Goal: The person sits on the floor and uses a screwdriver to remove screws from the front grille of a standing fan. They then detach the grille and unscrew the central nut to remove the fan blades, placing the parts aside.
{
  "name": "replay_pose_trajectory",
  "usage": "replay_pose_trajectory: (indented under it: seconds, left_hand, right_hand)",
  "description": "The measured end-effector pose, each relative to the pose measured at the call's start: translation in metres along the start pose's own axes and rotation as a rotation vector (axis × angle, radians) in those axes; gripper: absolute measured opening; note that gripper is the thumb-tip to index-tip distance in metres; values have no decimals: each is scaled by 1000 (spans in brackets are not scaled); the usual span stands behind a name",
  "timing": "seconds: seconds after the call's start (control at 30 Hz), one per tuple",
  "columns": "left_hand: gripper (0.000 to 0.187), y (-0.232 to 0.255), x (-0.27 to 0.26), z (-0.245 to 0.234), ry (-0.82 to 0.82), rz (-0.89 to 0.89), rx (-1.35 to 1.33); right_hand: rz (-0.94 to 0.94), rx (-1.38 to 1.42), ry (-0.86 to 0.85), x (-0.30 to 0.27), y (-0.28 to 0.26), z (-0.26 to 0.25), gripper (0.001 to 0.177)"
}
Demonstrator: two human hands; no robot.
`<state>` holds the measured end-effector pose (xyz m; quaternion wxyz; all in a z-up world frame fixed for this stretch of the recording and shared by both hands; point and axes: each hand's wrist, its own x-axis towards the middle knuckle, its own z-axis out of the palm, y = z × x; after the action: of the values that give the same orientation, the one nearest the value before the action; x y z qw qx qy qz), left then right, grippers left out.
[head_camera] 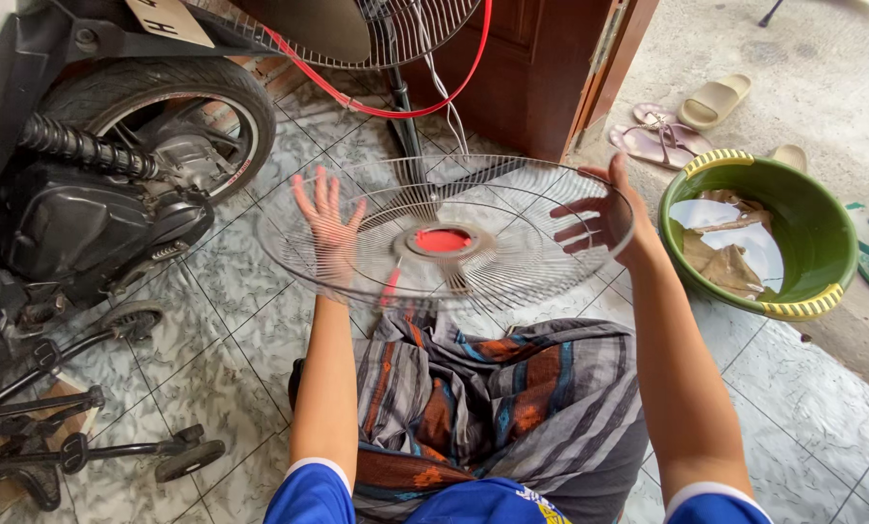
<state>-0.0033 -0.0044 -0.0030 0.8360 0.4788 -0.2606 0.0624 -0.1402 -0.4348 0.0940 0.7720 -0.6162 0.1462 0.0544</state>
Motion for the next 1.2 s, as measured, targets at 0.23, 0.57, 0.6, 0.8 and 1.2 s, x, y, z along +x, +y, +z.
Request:
replay_pose_trajectory:
  seconds: [0.23,0.57,0.6,0.8,1.2]
  left_hand:
    - [141,-37,-7,38,-157,-125,107]
    - [136,-121,14,121,-236,-301,135]
    - [136,-130,18,129,-272,-296,141]
    - [136,-188,46,182,-420,-320,177]
    - [88,-297,132,268,-605,-386,-10]
  right_hand:
    - [32,86,-43,2,31,-84,87]
    - [98,263,-85,-14,31,-206,69]
    - [102,279,-88,-20,27,-216,67]
    - [62,255,-34,-36,20,-282,70]
    - [-81,426,112,-4,51,-373,69]
